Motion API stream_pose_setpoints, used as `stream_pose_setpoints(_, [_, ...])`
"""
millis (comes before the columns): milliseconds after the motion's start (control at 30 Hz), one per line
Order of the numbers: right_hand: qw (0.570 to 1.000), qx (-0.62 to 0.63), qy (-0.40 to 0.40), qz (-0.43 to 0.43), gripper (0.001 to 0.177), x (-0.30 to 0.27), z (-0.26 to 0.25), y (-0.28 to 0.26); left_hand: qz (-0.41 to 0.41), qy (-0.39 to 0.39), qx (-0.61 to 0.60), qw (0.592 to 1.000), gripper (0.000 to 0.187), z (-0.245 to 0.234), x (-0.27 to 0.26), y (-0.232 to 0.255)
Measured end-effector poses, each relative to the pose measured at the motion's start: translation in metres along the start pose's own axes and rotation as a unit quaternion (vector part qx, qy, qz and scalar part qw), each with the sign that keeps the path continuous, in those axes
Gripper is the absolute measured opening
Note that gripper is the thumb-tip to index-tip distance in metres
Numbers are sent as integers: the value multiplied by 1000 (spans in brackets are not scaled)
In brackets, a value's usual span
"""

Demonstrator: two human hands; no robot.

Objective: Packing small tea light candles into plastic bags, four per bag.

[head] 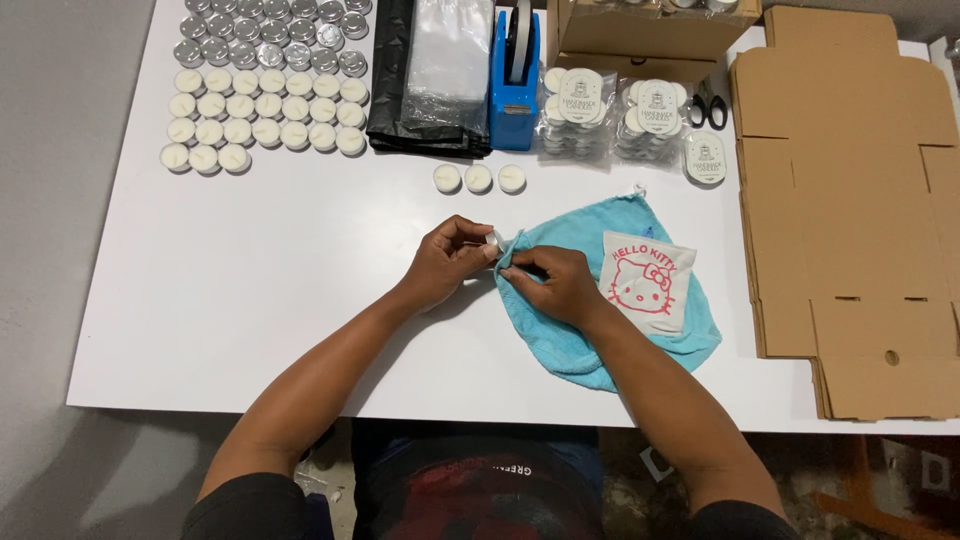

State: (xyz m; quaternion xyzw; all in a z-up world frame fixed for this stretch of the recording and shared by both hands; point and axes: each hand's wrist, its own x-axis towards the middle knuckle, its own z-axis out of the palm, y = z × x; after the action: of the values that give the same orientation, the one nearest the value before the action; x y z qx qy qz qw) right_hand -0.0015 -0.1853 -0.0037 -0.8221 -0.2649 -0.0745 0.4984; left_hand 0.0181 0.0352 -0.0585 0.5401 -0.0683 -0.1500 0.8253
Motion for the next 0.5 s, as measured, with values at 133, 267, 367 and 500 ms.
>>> stream_pose_setpoints(133, [998, -28, 24, -59, 11, 0, 4, 1, 6, 5, 36, 999, 34, 21, -11, 36])
stream_pose_setpoints(267, [990, -53, 58, -117, 9, 5, 1, -7, 17, -13, 69, 997, 34, 24, -12, 38])
stream_pose_setpoints(367, [987, -44, 63, -139, 8, 11, -3, -20, 27, -33, 103, 994, 35, 20, -10, 34])
stream_pose_setpoints(500, [993, 8, 32, -112, 19, 12, -4, -24, 23, -58, 133, 989, 38, 16, -9, 35])
